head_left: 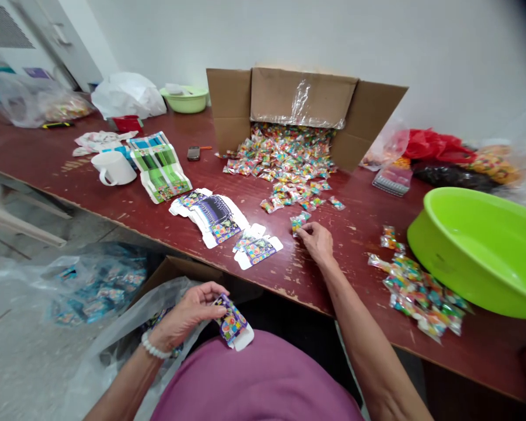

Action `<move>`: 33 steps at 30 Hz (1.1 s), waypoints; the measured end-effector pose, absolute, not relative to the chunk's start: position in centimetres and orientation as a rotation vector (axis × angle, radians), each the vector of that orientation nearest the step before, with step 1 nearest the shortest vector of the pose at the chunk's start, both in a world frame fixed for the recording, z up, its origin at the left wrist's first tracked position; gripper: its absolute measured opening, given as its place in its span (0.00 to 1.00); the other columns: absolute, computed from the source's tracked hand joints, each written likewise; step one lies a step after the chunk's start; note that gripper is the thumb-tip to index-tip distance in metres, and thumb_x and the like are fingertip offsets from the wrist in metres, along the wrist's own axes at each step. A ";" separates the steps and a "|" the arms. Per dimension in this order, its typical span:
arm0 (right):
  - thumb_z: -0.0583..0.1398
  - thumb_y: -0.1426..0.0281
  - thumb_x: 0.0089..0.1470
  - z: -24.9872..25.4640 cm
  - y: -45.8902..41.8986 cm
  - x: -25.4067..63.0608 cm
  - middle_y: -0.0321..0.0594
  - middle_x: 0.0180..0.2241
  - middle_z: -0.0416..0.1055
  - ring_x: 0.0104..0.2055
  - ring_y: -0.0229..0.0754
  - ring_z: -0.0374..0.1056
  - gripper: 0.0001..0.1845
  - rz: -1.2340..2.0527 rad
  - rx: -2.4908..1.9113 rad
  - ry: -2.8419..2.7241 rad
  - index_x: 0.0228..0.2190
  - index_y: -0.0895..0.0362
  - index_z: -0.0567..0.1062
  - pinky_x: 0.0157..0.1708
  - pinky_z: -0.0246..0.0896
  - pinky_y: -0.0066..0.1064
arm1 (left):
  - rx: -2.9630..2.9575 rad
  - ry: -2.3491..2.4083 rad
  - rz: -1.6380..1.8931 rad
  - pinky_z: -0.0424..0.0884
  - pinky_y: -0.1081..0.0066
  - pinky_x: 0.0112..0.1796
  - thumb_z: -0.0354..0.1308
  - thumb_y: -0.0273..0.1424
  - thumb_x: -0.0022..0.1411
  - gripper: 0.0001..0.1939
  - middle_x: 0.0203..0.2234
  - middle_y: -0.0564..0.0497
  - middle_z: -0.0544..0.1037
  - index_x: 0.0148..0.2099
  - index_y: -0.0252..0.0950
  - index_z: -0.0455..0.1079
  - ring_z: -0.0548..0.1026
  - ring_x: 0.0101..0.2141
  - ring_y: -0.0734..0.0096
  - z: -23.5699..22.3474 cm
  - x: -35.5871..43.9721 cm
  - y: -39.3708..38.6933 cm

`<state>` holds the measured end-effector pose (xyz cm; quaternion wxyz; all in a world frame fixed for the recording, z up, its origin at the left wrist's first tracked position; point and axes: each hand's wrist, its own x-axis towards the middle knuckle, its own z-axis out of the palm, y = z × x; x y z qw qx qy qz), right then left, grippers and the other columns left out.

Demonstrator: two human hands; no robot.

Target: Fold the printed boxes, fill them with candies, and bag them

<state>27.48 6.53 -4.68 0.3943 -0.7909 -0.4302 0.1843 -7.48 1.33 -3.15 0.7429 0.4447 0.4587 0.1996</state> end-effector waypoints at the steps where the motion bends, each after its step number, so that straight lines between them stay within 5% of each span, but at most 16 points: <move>1: 0.64 0.57 0.48 -4.5 6.2 27.4 0.42 0.29 0.75 0.36 0.48 0.69 0.14 0.496 -1.962 -1.081 0.29 0.56 0.77 0.40 0.62 0.38 | 1.057 1.007 0.357 0.67 0.75 0.34 0.73 0.30 0.47 0.17 0.30 0.53 0.78 0.39 0.36 0.74 0.75 0.32 0.72 -3.2 -8.4 1.9; 6: 0.62 0.55 0.50 -2.9 3.1 24.7 0.37 0.29 0.73 0.27 0.38 0.66 0.18 0.764 -1.683 -1.056 0.34 0.57 0.73 0.30 0.63 0.30 | 1.219 0.827 -0.154 0.65 0.75 0.29 0.71 0.31 0.43 0.21 0.29 0.54 0.77 0.43 0.37 0.76 0.72 0.29 0.70 -2.7 -10.6 3.3; 11: 0.61 0.62 0.56 -1.0 -1.1 19.5 0.35 0.31 0.71 0.29 0.37 0.66 0.10 1.239 -1.304 -1.229 0.36 0.55 0.74 0.31 0.62 0.29 | 1.219 0.826 0.048 0.70 0.73 0.33 0.65 0.34 0.53 0.16 0.35 0.53 0.76 0.44 0.37 0.71 0.73 0.32 0.70 -1.4 -9.1 2.8; 19: 0.54 0.76 0.63 0.8 -2.3 16.5 0.41 0.35 0.69 0.34 0.38 0.66 0.12 0.847 -1.277 -2.006 0.36 0.57 0.77 0.35 0.61 0.29 | 1.156 0.771 0.210 0.71 0.72 0.30 0.56 0.27 0.53 0.21 0.33 0.52 0.74 0.51 0.38 0.63 0.73 0.27 0.73 0.0 -4.7 1.0; 25: 0.56 0.80 0.59 2.2 -1.3 16.8 0.38 0.32 0.73 0.33 0.38 0.70 0.11 0.946 -1.234 -2.154 0.34 0.57 0.76 0.35 0.61 0.28 | 1.185 0.843 0.296 0.68 0.77 0.25 0.55 0.23 0.48 0.18 0.29 0.54 0.73 0.44 0.36 0.69 0.70 0.26 0.75 0.0 -3.3 0.5; 30: 0.61 0.77 0.54 1.1 -1.4 15.4 0.34 0.29 0.75 0.28 0.37 0.71 0.09 0.982 -1.308 -1.760 0.37 0.55 0.72 0.31 0.63 0.27 | 0.969 0.830 0.458 0.69 0.73 0.22 0.55 0.40 0.60 0.18 0.27 0.49 0.75 0.47 0.34 0.71 0.73 0.25 0.70 -0.9 -2.6 0.3; 33: 0.60 0.71 0.56 0.6 -1.6 15.3 0.35 0.31 0.76 0.31 0.38 0.72 0.10 1.094 -1.245 -1.511 0.41 0.53 0.70 0.35 0.66 0.30 | 0.815 0.881 0.511 0.69 0.72 0.20 0.48 0.52 0.64 0.28 0.23 0.47 0.76 0.42 0.31 0.72 0.73 0.19 0.70 -1.5 -2.4 0.3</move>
